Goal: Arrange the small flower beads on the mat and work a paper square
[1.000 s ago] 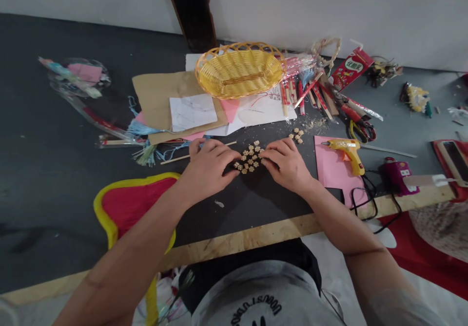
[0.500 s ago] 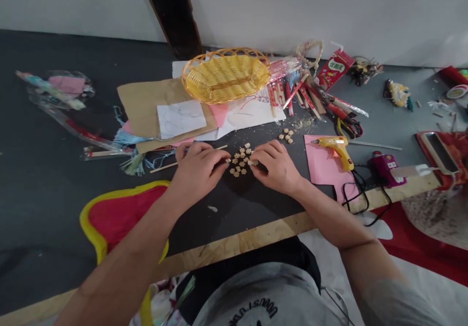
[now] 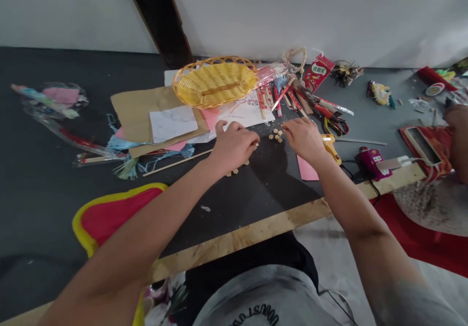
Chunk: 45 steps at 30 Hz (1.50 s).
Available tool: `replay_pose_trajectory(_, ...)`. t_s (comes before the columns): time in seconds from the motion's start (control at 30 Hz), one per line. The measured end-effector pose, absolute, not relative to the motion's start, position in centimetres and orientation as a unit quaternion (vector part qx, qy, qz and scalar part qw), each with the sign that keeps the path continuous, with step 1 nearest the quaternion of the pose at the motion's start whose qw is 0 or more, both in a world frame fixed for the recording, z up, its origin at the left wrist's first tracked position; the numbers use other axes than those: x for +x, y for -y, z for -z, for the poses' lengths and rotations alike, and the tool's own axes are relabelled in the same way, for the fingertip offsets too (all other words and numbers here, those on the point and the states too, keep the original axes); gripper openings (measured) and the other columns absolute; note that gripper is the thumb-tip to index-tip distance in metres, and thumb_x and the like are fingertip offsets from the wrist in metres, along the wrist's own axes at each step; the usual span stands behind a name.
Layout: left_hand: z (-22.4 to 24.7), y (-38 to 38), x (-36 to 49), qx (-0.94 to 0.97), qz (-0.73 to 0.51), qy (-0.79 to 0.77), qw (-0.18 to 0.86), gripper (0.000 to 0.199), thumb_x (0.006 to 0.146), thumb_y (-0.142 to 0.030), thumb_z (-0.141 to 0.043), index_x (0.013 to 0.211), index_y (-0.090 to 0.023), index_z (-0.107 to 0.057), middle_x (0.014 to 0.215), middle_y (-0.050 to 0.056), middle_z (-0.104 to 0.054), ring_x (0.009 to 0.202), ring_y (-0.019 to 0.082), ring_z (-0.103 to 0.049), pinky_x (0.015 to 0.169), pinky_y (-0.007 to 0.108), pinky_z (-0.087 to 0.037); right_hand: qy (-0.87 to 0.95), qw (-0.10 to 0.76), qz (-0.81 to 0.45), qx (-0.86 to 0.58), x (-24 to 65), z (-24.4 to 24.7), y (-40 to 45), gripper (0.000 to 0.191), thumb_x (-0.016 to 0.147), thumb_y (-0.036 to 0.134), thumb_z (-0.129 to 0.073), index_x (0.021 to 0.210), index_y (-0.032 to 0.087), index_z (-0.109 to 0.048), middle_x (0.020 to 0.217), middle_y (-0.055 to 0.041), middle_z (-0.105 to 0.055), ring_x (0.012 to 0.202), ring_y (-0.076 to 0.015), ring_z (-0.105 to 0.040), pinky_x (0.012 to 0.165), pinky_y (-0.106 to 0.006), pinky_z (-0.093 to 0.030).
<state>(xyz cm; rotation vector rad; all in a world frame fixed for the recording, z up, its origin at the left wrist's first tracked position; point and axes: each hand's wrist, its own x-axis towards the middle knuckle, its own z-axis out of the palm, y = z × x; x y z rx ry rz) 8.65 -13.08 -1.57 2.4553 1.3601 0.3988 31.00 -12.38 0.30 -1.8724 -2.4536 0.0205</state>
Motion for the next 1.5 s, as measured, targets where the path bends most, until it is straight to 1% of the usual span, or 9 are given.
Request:
replay_pose_trajectory(0.2,0.8,12.0,7.4,0.83,-0.144,-0.511,0.173,0.034,0.089,-0.019,-0.057,0.121,-0.028,-0.068,0.116,0.008,-0.074,0.118,0.035,-0.055,0.101,0.058,-0.026,0.792,-0.055,0.016,-0.608,30.4,0.3,11.1,0.024,0.096,0.022,-0.047,0.099,0.018,-0.07,0.107,-0.0132,-0.074,0.105,-0.0312,-0.059,0.082,-0.04,-0.038)
replay_pose_trajectory(0.37,0.4,14.3,2.9,0.795,-0.129,-0.573,0.151,0.028,0.09,-0.022,-0.055,0.113,-0.023,-0.07,0.116,0.01,-0.074,0.114,0.035,-0.058,0.097,0.053,-0.033,0.816,0.043,-0.011,-0.576,29.9,0.1,11.6,0.019,0.088,0.016,-0.051,0.1,0.015,-0.066,0.096,-0.0134,-0.072,0.094,-0.0281,-0.06,0.082,-0.037,-0.041)
replay_pose_trajectory(0.47,1.5,16.4,1.9,0.805,-0.13,-0.552,0.172,0.025,0.093,-0.028,-0.054,0.111,-0.025,-0.071,0.114,0.008,-0.073,0.116,0.032,-0.058,0.099,0.051,-0.034,0.844,0.092,-0.067,-0.525,28.8,0.3,12.4,0.026,0.085,0.012,-0.051,0.108,0.015,-0.064,0.096,-0.0104,-0.071,0.091,-0.0252,-0.061,0.084,-0.035,-0.043)
replay_pose_trajectory(0.67,3.3,17.7,2.1,0.838,-0.148,-0.496,0.176,0.032,0.097,-0.032,-0.048,0.116,-0.027,-0.073,0.118,0.008,-0.07,0.116,0.03,-0.055,0.099,0.053,-0.032,0.869,0.037,-0.074,-0.488,26.5,0.8,13.2,0.021,0.091,0.021,-0.056,0.107,0.018,-0.068,0.106,-0.0109,-0.07,0.104,-0.0299,-0.058,0.092,-0.041,-0.043)
replay_pose_trajectory(0.8,3.6,17.4,1.8,0.837,-0.151,-0.501,0.161,0.034,0.097,-0.031,-0.046,0.119,-0.025,-0.072,0.118,0.009,-0.071,0.116,0.031,-0.053,0.101,0.055,-0.03,0.9,0.058,-0.079,-0.425,24.8,0.9,12.6,0.03,0.095,0.017,-0.051,0.12,0.019,-0.066,0.116,-0.0106,-0.068,0.108,-0.0268,-0.056,0.093,-0.039,-0.042)
replay_pose_trajectory(0.9,3.7,17.4,1.5,0.837,-0.149,-0.504,0.152,0.035,0.098,-0.029,-0.044,0.119,-0.022,-0.071,0.114,0.009,-0.073,0.113,0.031,-0.053,0.102,0.056,-0.03,0.924,0.049,-0.096,-0.366,23.3,1.4,11.8,0.032,0.098,0.014,-0.044,0.119,0.02,-0.067,0.113,-0.0093,-0.07,0.105,-0.024,-0.056,0.093,-0.037,-0.041)
replay_pose_trajectory(1.03,3.5,17.7,1.4,0.832,-0.174,-0.505,0.147,0.033,0.098,-0.026,-0.044,0.116,-0.023,-0.072,0.113,0.008,-0.073,0.115,0.031,-0.053,0.104,0.057,-0.028,0.927,0.028,-0.102,-0.36,22.7,1.7,11.4,0.026,0.097,0.015,-0.044,0.104,0.014,-0.07,0.1,-0.0107,-0.071,0.097,-0.0234,-0.058,0.092,-0.036,-0.041)
replay_pose_trajectory(1.27,3.8,17.8,1.6,0.843,-0.17,-0.491,0.143,0.033,0.096,-0.021,-0.043,0.101,-0.027,-0.074,0.113,0.006,-0.071,0.114,0.028,-0.052,0.103,0.052,-0.029,0.911,0.097,-0.146,-0.373,24.1,1.0,13.7,0.025,0.092,0.013,-0.047,0.104,0.018,-0.068,0.1,-0.0091,-0.07,0.095,-0.0222,-0.061,0.089,-0.033,-0.045)
replay_pose_trajectory(1.5,4.0,17.5,1.3,0.841,-0.174,-0.494,0.136,0.036,0.096,-0.02,-0.041,0.107,-0.024,-0.075,0.112,0.008,-0.072,0.112,0.03,-0.054,0.102,0.054,-0.031,0.934,-0.011,-0.105,-0.342,22.0,0.9,14.7,0.024,0.097,0.016,-0.047,0.108,0.013,-0.069,0.1,-0.0143,-0.068,0.093,-0.0249,-0.058,0.087,-0.038,-0.045)
